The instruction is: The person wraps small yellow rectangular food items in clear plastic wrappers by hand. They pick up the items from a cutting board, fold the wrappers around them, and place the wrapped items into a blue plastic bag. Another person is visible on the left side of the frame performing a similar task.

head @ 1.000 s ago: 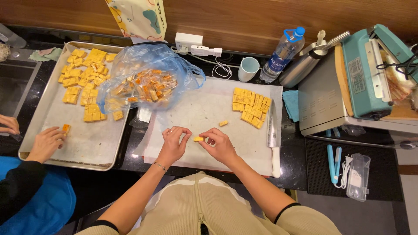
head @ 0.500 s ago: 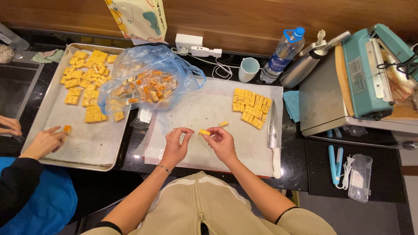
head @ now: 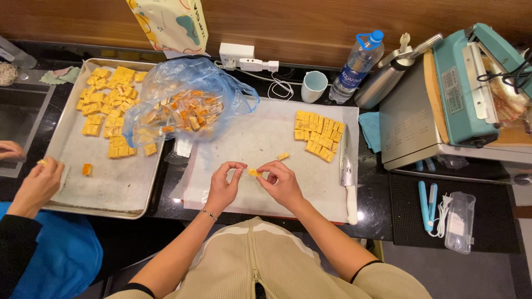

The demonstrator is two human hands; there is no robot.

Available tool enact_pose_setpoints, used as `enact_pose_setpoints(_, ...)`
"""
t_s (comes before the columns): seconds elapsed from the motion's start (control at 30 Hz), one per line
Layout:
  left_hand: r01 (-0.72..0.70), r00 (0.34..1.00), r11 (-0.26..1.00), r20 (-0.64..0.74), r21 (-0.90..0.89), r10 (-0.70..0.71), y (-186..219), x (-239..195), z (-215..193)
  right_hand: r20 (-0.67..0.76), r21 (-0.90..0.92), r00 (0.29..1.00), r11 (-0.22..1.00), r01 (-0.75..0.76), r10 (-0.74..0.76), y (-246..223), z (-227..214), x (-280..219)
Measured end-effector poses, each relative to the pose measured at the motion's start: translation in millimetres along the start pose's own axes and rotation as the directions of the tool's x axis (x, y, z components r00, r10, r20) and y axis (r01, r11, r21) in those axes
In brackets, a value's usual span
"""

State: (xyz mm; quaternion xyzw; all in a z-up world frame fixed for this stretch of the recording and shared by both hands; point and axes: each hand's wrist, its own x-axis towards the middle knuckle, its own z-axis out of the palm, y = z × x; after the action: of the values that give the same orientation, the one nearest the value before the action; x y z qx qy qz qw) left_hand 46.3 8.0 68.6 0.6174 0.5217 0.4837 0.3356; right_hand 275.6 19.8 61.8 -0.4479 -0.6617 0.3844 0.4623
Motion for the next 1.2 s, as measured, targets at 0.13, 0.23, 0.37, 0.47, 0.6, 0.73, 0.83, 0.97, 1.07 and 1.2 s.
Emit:
enact_pose_setpoints(0.13,0.008,1.0,1.0,-0.009,-0.03,-0.009,-0.3,0.1,2.6,0.033,0.031,0.999,0.999,-0.006,0.005,-4.4,-7.3,2.4)
enact_pose_setpoints(0.23,0.009,1.0,0.999,-0.014,-0.036,-0.009,4.9,0.2,2.5,0.059,0.069,0.998,0.997,-0.03,0.026,-6.5,-9.4,3.5)
enact_pose_setpoints(0.37,-0.002,1.0,1.0,-0.012,-0.023,0.002,4.7,-1.6,2.6,0.074,0.034,0.996,0.999,0.037,-0.04,-8.7,-11.7,6.0)
enact_pose_setpoints(0.47,-0.01,1.0,1.0,-0.022,-0.025,0.01,7.1,-1.9,2.9,0.075,0.039,0.995,0.997,0.062,-0.065,-7.6,-11.8,6.9)
enact_pose_setpoints(0.6,-0.051,0.998,0.999,-0.032,0.004,0.051,4.4,-1.5,1.3,0.086,0.051,0.994,0.997,0.059,-0.063,-9.2,-10.9,5.9)
enact_pose_setpoints(0.73,-0.089,0.996,0.994,-0.022,0.06,0.09,11.0,-2.0,-2.9,0.103,0.074,0.994,0.997,0.018,-0.026,-5.6,-10.9,6.0)
enact_pose_setpoints(0.83,-0.099,0.995,0.988,-0.006,0.122,0.101,10.3,-4.6,-0.4,0.078,0.097,0.997,0.995,-0.037,0.029,-10.7,-11.3,8.8)
enact_pose_setpoints(0.97,-0.138,0.99,0.981,0.014,0.135,0.138,8.9,-5.6,3.3,0.087,0.034,0.996,0.999,0.024,-0.027,-12.9,-10.3,10.3)
enact_pose_setpoints(1.07,-0.132,0.991,0.985,0.019,0.109,0.131,10.3,-4.4,4.9,0.101,0.015,0.993,0.998,0.053,-0.054,-11.9,-8.0,11.9)
enact_pose_setpoints(1.2,0.065,0.998,0.991,0.014,-0.117,-0.063,7.2,-3.4,9.5,0.026,0.067,1.0,0.998,-0.017,0.015,-4.7,-3.2,10.0)
